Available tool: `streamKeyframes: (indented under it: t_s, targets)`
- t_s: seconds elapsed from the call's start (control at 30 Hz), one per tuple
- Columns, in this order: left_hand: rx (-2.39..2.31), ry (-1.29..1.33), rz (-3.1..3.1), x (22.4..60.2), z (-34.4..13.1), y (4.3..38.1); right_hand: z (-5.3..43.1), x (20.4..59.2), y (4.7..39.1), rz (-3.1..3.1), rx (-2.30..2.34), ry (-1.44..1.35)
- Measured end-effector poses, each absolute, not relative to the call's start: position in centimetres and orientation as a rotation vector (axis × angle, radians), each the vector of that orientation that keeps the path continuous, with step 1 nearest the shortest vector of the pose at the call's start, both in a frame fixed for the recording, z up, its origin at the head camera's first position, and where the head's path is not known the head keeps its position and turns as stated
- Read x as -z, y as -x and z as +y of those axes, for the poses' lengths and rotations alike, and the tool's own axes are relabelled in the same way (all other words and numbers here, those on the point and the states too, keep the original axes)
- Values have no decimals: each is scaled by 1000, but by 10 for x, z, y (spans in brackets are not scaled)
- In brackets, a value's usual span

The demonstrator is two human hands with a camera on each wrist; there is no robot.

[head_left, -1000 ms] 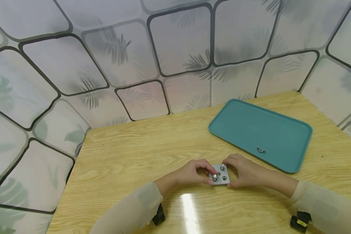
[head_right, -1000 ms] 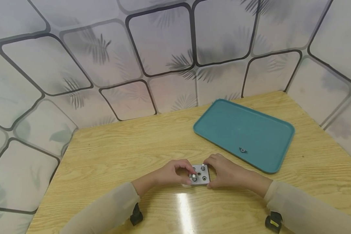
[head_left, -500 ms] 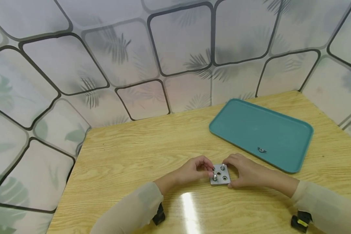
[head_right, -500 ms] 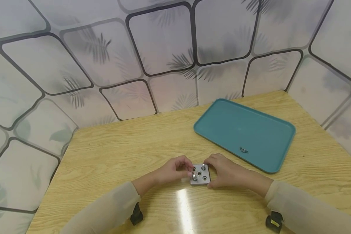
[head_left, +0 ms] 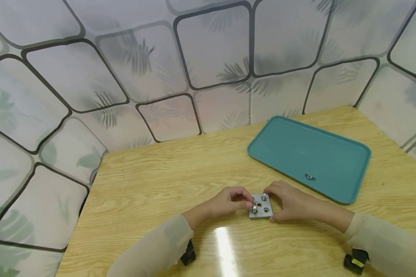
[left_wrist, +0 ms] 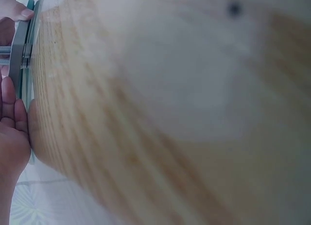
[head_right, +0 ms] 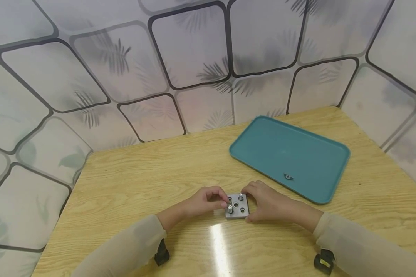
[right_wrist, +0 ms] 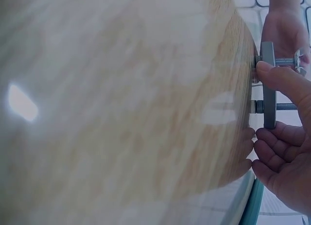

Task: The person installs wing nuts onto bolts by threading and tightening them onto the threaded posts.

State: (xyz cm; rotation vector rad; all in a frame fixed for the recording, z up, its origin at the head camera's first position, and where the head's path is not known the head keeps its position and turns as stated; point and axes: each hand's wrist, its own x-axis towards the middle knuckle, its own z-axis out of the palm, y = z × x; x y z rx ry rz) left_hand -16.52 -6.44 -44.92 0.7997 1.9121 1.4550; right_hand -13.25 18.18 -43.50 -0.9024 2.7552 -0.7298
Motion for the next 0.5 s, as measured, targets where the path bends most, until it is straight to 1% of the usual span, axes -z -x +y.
streamKeyframes:
  t_s: [0.27, 0.5]
  targets:
    - [-1364, -903, 1897, 447, -66, 165, 182, 436, 132, 2751, 737, 898]
    - [-1363, -852, 1965, 448, -65, 165, 183, 437, 133, 2753, 744, 939]
